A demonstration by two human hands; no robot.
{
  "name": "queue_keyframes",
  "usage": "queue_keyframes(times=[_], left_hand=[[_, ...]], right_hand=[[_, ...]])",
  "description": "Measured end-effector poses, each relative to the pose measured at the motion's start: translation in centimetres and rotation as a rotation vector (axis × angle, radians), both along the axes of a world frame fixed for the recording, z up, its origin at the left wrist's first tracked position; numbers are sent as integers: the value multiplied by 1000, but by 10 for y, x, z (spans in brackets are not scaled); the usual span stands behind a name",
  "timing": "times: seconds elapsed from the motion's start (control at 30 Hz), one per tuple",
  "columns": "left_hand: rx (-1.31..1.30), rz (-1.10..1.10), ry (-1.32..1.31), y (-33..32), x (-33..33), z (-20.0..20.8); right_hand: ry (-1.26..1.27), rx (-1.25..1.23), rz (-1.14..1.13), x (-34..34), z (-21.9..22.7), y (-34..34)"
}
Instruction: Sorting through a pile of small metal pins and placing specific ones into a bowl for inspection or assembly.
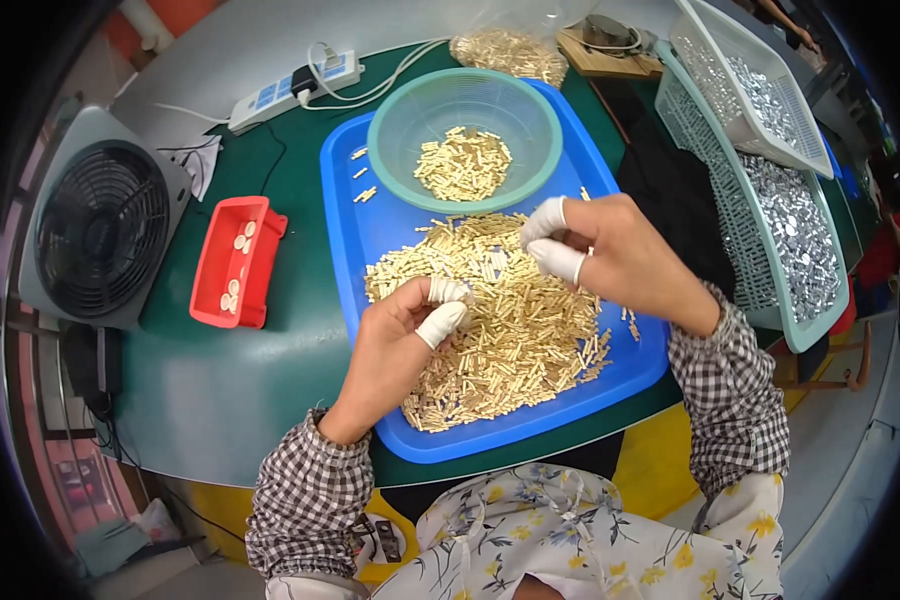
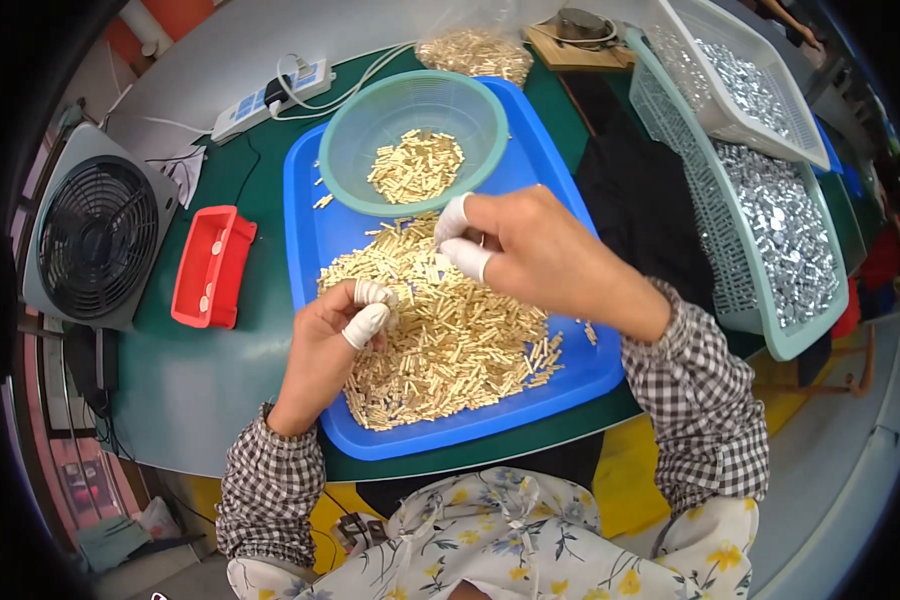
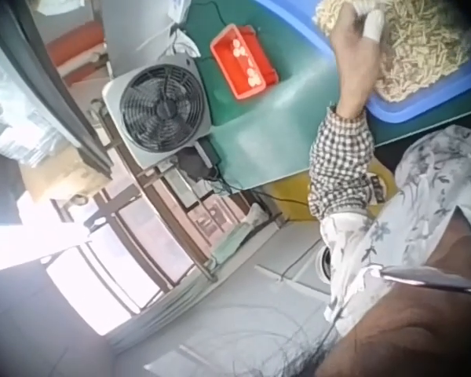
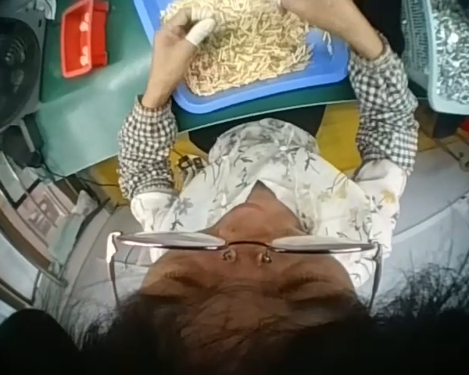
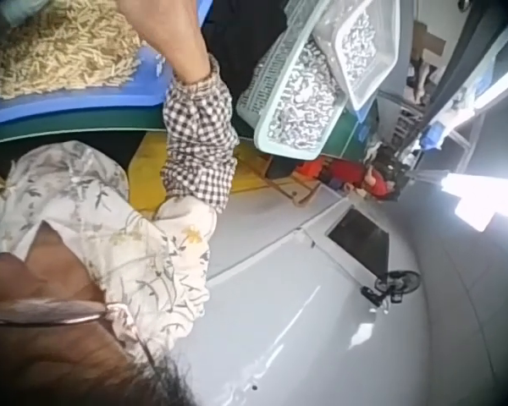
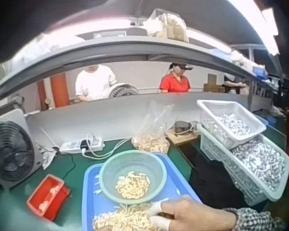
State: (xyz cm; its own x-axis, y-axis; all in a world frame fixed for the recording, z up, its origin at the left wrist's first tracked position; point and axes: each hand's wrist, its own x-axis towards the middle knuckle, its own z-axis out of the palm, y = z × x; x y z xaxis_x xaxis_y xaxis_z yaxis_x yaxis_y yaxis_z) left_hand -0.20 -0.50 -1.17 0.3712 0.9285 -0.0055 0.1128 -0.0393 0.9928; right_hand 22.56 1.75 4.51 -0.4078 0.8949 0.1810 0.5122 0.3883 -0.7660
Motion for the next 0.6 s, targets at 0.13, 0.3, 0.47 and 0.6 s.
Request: queue_keyframes(times=[0.13,0.3,0.47,0.6], left_hand=[[-447,-54,-523,11,-6,-6],[-461,-17,-549,12,-5,-9],[-443,-36,-503,13,-5,-9],[-440,-65,-493,13,-5,-10]], right_hand=[[115,326,69,-21,-21,-13],[58,172,36,-22,-24,-14],[54,192,43,-21,-28,-14],[33,198,35,-21,-28,-14]])
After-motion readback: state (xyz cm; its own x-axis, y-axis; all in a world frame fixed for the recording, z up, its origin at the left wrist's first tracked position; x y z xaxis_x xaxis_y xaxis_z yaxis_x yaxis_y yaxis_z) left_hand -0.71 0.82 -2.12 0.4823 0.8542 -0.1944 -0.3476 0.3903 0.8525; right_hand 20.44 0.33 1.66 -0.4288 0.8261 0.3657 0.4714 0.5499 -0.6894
